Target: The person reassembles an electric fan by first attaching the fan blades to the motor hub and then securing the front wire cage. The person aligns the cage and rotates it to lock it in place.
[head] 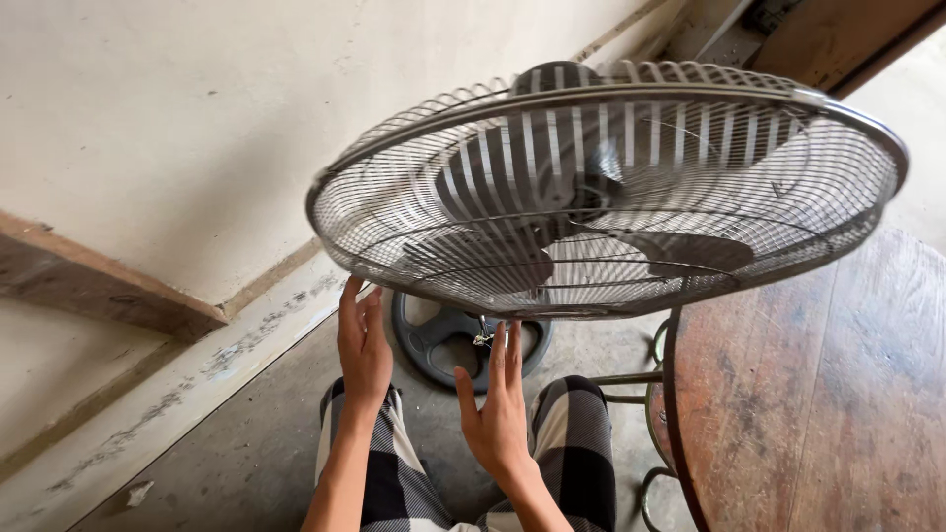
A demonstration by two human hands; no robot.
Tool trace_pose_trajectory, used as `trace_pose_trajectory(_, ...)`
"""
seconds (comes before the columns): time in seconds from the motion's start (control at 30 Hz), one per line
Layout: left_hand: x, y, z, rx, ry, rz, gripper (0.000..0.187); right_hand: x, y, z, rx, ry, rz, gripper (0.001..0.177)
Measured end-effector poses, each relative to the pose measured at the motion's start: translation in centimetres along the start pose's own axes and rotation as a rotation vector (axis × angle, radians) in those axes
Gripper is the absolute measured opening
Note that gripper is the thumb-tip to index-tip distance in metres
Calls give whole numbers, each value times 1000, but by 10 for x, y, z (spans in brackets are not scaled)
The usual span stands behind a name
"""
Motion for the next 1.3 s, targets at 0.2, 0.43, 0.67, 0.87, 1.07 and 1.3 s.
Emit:
trace_pose_trajectory(0.2, -18, -12, 22, -61, 68, 128, 48, 3, -37, -10, 185, 67, 132, 73)
trace_pose_trajectory(0.43, -41, -1, 45, -228, 54, 5, 34, 1, -77, -37, 325, 140, 518, 57)
trace_pose_trajectory(0.67, -56, -7, 55, -116, -66, -28, 30, -15, -77, -64, 574, 130, 698, 54)
trace_pose_trajectory(0.87, -70, -48, 49, 266, -112, 187, 28, -19, -66, -74, 650, 151, 609, 57)
trace_pose_trajectory(1.07, -76, -75, 35, 554, -157, 308, 30, -26, -67, -80, 697, 162, 522, 60)
trace_pose_trajectory(1.3, -75, -95, 33, 691, -187, 402, 34, -28, -72, -77, 684, 168, 483, 60)
Point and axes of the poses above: each hand's wrist, its own x-axis away from the middle knuckle, its own z-axis out of the back of the hand, y = z × x, the point moved 10 cm from there along -x, towards the middle knuckle, and after that the axes turned 8 degrees about x, right-handed, at the moved point
